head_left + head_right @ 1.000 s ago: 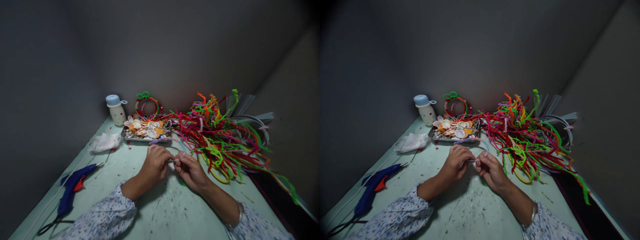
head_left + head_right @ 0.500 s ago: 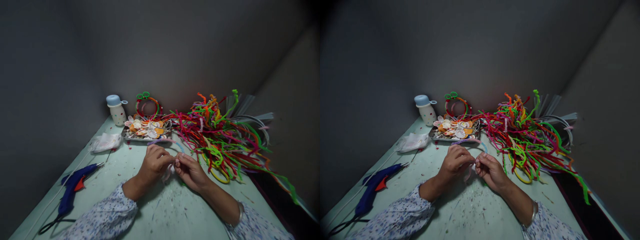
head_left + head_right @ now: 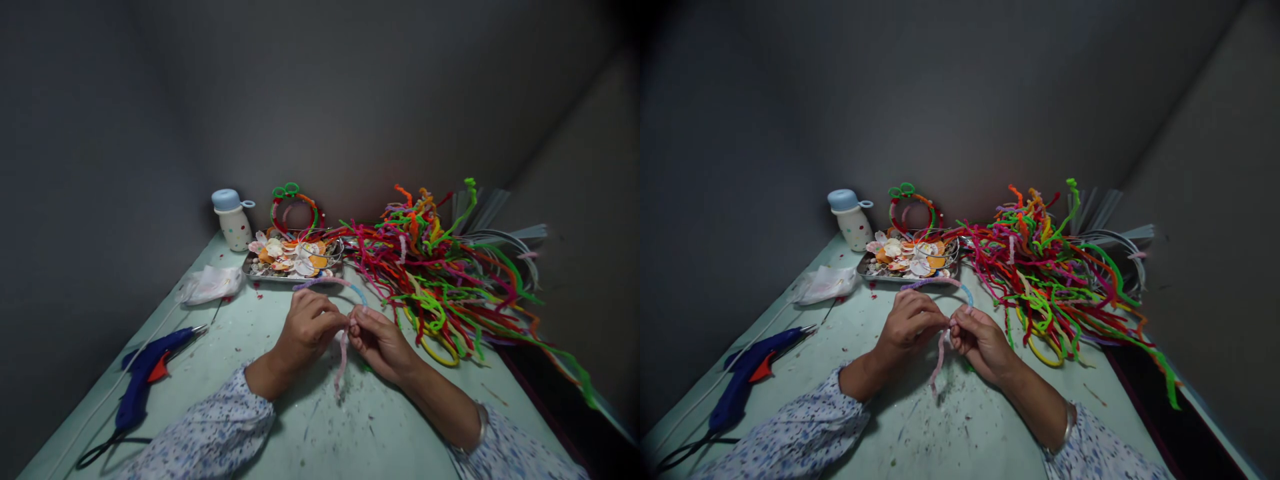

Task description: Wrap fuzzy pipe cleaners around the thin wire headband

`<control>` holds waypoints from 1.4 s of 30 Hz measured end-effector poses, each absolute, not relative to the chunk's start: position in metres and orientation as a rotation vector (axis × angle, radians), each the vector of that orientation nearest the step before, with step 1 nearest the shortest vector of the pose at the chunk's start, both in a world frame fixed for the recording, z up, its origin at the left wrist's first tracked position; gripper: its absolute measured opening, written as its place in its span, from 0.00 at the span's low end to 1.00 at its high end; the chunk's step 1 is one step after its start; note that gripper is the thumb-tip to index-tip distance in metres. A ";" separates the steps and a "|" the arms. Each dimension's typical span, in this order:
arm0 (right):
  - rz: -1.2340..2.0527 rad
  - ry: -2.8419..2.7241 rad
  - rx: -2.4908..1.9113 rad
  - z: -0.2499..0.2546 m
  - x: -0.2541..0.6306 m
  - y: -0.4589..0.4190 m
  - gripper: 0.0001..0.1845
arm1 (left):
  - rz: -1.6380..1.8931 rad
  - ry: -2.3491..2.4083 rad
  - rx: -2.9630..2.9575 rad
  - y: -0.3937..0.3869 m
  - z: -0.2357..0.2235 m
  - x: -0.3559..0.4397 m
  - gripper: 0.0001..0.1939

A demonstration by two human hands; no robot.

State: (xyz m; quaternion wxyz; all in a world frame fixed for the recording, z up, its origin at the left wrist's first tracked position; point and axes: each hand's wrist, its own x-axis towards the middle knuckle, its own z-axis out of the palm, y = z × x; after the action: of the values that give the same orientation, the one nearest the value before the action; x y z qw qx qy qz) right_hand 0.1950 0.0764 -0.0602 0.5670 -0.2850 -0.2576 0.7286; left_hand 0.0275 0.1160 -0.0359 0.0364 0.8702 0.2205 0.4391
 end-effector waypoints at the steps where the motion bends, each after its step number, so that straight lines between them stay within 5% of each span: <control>1: 1.714 -0.604 -0.668 -0.060 0.195 0.076 0.08 | 1.351 0.682 2.671 0.116 -0.036 0.027 0.05; 42: 1.719 -0.631 -0.676 -0.059 0.194 0.076 0.10 | 1.218 0.692 2.623 0.110 -0.029 0.027 0.06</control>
State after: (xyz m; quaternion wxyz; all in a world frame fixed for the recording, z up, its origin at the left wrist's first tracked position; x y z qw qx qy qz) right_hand 0.1943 0.0759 -0.0587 0.5604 -0.2866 -0.2679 0.7294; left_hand 0.0272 0.1104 -0.0293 0.0839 0.8790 0.2319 0.4080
